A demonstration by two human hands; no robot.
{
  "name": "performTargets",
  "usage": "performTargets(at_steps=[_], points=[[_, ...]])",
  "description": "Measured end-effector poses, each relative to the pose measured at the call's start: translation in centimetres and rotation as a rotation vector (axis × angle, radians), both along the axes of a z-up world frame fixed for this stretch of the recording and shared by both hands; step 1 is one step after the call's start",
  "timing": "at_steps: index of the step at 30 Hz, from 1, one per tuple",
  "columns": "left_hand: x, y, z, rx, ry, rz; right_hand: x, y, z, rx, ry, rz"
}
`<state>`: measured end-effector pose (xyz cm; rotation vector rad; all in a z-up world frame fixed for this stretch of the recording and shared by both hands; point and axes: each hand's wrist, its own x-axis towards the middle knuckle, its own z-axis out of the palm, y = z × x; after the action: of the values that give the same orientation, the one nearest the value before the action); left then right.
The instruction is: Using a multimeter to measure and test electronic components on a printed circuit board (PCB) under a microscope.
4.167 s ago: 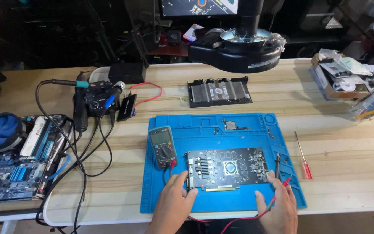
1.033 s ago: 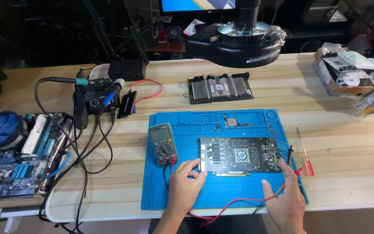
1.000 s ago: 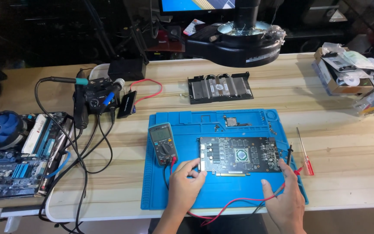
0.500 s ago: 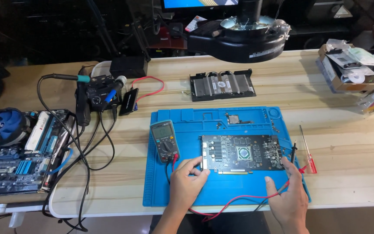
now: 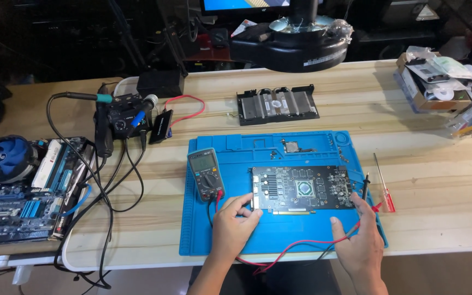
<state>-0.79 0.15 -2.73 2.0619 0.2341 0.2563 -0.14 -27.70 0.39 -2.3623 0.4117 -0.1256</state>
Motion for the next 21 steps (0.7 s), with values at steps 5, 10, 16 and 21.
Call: performTargets(at_steps=[5, 10, 16, 21], points=[[0.0, 0.0, 0.1, -0.006, 0.033, -0.001, -0.2, -0.4, -0.9, -0.014, -0.052, 0.024], [-0.1, 0.0, 0.2, 0.006, 0.007, -0.004, -0.4, -0.8, -1.3, 0.022, -0.152, 0.061], [-0.1, -0.2, 0.8, -0.019, 0.075, 0.007, -0.5, -0.4, -0.9, 0.029, -0.087, 0.027], [-0.1, -0.1, 0.5, -0.009, 0.055, 0.012, -0.6, -0.5, -1.7, 0.019, -0.201, 0.074]])
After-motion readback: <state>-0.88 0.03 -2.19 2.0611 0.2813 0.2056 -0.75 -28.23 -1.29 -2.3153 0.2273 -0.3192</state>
